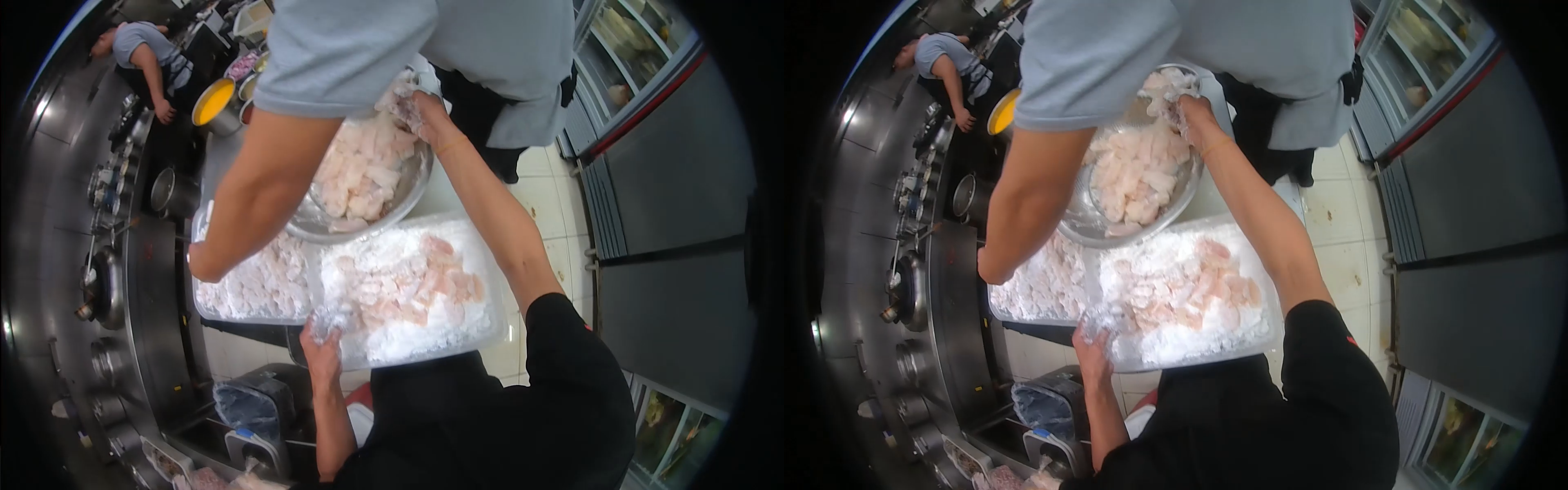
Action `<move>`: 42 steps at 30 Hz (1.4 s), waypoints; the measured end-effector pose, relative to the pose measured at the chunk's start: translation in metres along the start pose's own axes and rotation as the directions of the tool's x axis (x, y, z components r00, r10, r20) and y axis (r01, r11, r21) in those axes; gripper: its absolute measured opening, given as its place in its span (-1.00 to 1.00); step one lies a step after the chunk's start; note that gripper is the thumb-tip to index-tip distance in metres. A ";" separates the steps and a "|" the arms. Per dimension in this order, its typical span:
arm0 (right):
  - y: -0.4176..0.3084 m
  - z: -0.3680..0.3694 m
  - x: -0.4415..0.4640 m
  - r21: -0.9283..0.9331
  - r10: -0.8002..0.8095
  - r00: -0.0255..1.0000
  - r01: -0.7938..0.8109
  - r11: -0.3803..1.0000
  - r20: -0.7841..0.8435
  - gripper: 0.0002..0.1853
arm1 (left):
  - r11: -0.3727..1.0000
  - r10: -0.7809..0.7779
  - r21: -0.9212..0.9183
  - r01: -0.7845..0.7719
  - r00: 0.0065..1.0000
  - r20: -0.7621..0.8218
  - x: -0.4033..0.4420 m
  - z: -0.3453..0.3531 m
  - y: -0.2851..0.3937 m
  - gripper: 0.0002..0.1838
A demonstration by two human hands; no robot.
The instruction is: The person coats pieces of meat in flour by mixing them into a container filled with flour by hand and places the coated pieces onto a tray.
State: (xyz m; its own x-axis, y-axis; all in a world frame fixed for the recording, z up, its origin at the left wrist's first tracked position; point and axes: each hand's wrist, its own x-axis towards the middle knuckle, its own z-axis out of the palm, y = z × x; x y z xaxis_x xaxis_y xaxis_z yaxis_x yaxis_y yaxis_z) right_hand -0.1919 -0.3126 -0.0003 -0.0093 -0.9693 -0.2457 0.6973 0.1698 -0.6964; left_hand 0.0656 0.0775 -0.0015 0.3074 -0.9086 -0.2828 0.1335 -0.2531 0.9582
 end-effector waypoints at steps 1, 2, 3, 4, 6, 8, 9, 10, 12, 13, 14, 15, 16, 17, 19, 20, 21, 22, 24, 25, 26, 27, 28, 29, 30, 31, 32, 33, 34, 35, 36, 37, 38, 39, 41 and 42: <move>-0.004 0.010 0.018 0.047 0.013 1.000 -0.012 0.999 -0.012 -0.74 | 1.000 0.018 0.004 -0.018 1.000 0.002 0.000 0.001 0.002 -0.53; -0.010 0.016 0.033 -0.004 0.019 1.000 -0.019 1.000 -0.004 -0.76 | 0.995 0.055 0.084 -0.054 0.998 -0.009 0.001 0.001 0.004 -0.53; -0.019 0.024 0.037 -0.055 0.032 0.999 -0.032 0.998 -0.001 -0.77 | 0.983 0.084 0.165 -0.079 0.996 -0.020 0.001 0.000 0.004 -0.54; -0.023 0.029 0.040 -0.109 0.051 0.999 -0.051 0.993 -0.003 -0.77 | 0.965 0.105 0.247 -0.094 0.994 -0.031 -0.003 -0.003 0.004 -0.54; -0.028 0.018 0.033 -0.223 -0.099 0.995 0.093 0.970 -0.016 -0.75 | 0.884 0.161 0.459 -0.095 0.981 -0.106 -0.005 -0.002 0.008 -0.50; -0.041 0.005 -0.026 -0.340 -0.193 0.975 0.218 0.915 0.108 -0.69 | 0.796 0.196 0.597 -0.098 0.975 -0.102 -0.004 0.001 0.011 -0.43; -0.040 -0.004 -0.068 -0.260 -0.277 0.930 0.337 0.905 0.240 -0.67 | 0.762 0.201 0.638 -0.111 0.977 -0.071 -0.002 0.002 0.012 -0.39; -0.036 -0.015 -0.097 -0.372 -0.287 0.940 0.337 0.865 0.184 -0.64 | 0.727 0.212 0.674 -0.129 0.977 -0.041 0.001 0.005 0.011 -0.35; -0.032 -0.030 -0.179 -0.621 -0.155 0.982 0.189 0.760 0.110 -0.65 | 0.612 0.261 0.751 -0.246 0.960 0.103 0.005 0.014 0.006 -0.26; -0.025 -0.036 -0.215 -0.732 -0.069 0.993 0.119 0.671 0.097 -0.73 | 0.641 0.201 0.734 -0.227 0.972 0.125 0.007 0.021 0.006 -0.24; -0.012 -0.049 -0.241 -0.860 -0.024 0.983 0.172 0.480 0.183 -0.67 | 0.665 0.147 0.716 -0.213 0.977 0.153 0.011 0.029 0.007 -0.23; 0.007 -0.067 -0.259 -0.933 0.031 0.966 0.238 0.270 0.256 -0.57 | 0.685 0.098 0.699 -0.204 0.977 0.189 0.016 0.036 0.010 -0.21; 0.035 -0.089 -0.269 -0.958 0.075 0.969 0.216 0.189 0.234 -0.39 | 0.703 0.082 0.686 -0.188 0.979 0.185 0.024 0.039 0.007 -0.21; 0.047 -0.093 -0.276 -0.978 0.105 0.976 0.179 0.107 0.190 -0.26 | 0.719 0.062 0.673 -0.173 0.981 0.185 0.030 0.042 -0.001 -0.20; 0.068 -0.080 -0.286 -0.993 0.143 0.985 0.104 -0.063 0.094 -0.03 | 0.777 0.019 0.612 -0.145 0.978 0.207 0.042 0.044 -0.018 -0.20; 0.075 -0.067 -0.285 -0.987 0.146 0.988 0.067 -0.147 0.046 0.06 | 0.817 0.006 0.561 -0.136 0.974 0.227 0.051 0.044 -0.026 -0.21; 0.081 -0.062 -0.284 -0.993 0.161 0.984 0.091 -0.075 0.078 0.09 | 0.852 -0.012 0.510 -0.118 0.969 0.245 0.056 0.046 -0.028 -0.22; 0.089 -0.061 -0.283 -0.994 0.176 0.978 0.111 0.000 0.109 0.12 | 0.910 -0.048 0.409 -0.068 0.963 0.266 0.058 0.048 -0.030 -0.24; 0.100 -0.061 -0.279 -0.990 0.173 0.975 0.133 0.042 0.138 0.15 | 0.980 -0.100 0.196 0.037 0.942 0.320 0.062 0.056 -0.031 -0.28; 0.103 -0.061 -0.275 -0.990 0.163 0.977 0.140 0.003 0.139 0.13 | 0.985 -0.118 0.158 0.068 0.935 0.335 0.064 0.060 -0.029 -0.29; 0.105 -0.061 -0.276 -0.989 0.158 0.978 0.144 -0.039 0.137 0.12 | 0.988 -0.139 0.118 0.104 0.927 0.349 0.065 0.063 -0.027 -0.29; 0.100 -0.057 -0.278 -0.983 0.154 0.976 0.134 0.124 0.153 0.06 | 0.987 -0.157 0.076 0.139 0.918 0.365 0.064 0.066 -0.024 -0.29; 0.093 -0.052 -0.280 -0.951 0.148 0.974 0.124 0.282 0.170 0.01 | 0.987 -0.161 0.078 0.143 0.931 0.327 0.062 0.068 -0.021 -0.30; 0.088 -0.048 -0.283 -0.894 0.142 0.972 0.107 0.434 0.185 -0.05 | 0.985 -0.169 0.081 0.152 0.943 0.287 0.060 0.070 -0.017 -0.31; 0.085 -0.047 -0.281 -0.852 0.151 0.960 0.129 0.508 0.235 -0.13 | 0.983 -0.180 0.085 0.164 0.952 0.247 0.057 0.071 -0.011 -0.32; 0.082 -0.046 -0.277 -0.803 0.159 0.946 0.142 0.578 0.282 -0.21 | 0.992 -0.124 0.063 0.111 0.953 0.276 0.056 0.068 -0.005 -0.33; 0.080 -0.046 -0.276 -0.749 0.165 0.930 0.149 0.645 0.327 -0.29 | 0.997 -0.071 0.040 0.062 0.950 0.303 0.059 0.061 0.001 -0.33; 0.074 -0.040 -0.280 -0.688 0.113 0.924 0.185 0.702 0.364 -0.48 | 1.000 -0.018 0.016 0.014 0.945 0.328 0.058 0.054 0.005 -0.34; 0.071 -0.040 -0.280 -0.756 0.148 0.933 0.165 0.634 0.327 -0.50 | 0.998 -0.001 0.054 -0.017 0.949 0.317 0.055 0.050 0.008 -0.34; 0.067 -0.042 -0.277 -0.815 0.175 0.941 0.147 0.561 0.290 -0.52 | 0.994 0.020 0.093 -0.051 0.951 0.308 0.054 0.046 0.012 -0.34; 0.063 -0.044 -0.276 -0.866 0.198 0.948 0.128 0.484 0.251 -0.54 | 0.987 0.042 0.133 -0.086 0.953 0.300 0.053 0.042 0.014 -0.34; 0.063 -0.049 -0.277 -0.878 0.186 0.950 0.142 0.456 0.251 -0.55 | 0.985 0.026 0.155 -0.070 0.962 0.272 0.054 0.037 0.011 -0.37; 0.061 -0.054 -0.278 -0.894 0.160 0.952 0.177 0.411 0.262 -0.54 | 0.985 0.018 0.160 -0.060 0.967 0.253 0.056 0.032 0.007 -0.37; 0.059 -0.060 -0.279 -0.907 0.134 0.952 0.212 0.364 0.276 -0.53 | 0.985 0.011 0.165 -0.051 0.972 0.234 0.057 0.028 0.003 -0.37; 0.056 -0.084 -0.276 -0.928 0.131 0.952 0.230 0.292 0.277 -0.52 | 0.977 -0.010 0.210 -0.035 0.978 0.211 0.050 0.021 0.001 -0.36; 0.051 -0.086 -0.278 -0.933 0.126 0.946 0.260 0.249 0.298 -0.49 | 0.968 -0.021 0.248 -0.032 0.978 0.208 0.046 0.019 0.002 -0.35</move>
State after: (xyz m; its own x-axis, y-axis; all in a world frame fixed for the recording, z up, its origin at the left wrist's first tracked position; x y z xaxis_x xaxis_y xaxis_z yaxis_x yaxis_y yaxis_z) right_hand -0.2151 -0.0193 -0.0259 0.2925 -0.9487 -0.1197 -0.4973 -0.0440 -0.8665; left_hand 0.0622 0.0289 -0.0116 0.1019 -0.9524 -0.2874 -0.1146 -0.2982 0.9476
